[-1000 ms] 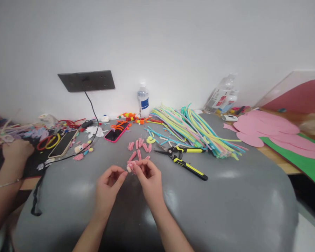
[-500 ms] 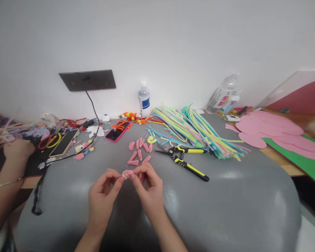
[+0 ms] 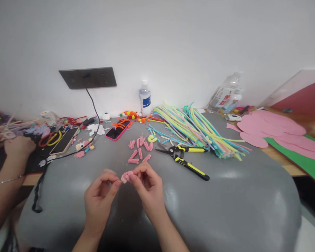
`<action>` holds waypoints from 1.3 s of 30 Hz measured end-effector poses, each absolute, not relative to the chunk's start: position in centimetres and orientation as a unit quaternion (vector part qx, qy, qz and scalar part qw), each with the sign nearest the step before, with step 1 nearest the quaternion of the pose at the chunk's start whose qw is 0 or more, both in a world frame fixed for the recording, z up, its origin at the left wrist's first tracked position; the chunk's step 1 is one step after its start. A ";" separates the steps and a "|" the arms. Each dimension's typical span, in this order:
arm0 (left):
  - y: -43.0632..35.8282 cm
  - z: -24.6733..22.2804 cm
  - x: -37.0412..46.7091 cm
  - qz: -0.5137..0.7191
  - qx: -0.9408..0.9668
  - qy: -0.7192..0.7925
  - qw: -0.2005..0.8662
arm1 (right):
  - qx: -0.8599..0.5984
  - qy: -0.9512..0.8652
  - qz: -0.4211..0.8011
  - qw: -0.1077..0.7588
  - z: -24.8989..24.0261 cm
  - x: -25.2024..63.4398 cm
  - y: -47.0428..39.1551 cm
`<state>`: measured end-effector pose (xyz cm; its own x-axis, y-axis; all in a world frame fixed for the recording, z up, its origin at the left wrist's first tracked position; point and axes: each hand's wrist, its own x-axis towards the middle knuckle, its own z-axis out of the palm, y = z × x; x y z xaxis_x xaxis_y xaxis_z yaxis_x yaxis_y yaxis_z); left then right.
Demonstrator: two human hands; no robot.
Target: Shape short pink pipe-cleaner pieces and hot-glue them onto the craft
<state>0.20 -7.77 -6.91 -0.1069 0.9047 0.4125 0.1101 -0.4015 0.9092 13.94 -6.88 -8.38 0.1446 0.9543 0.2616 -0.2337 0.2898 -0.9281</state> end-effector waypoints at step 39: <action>-8.1 -6.9 -1.0 0.513 0.623 0.384 0.449 | -0.284 -0.403 0.682 0.540 -7.8 14.9 -7.2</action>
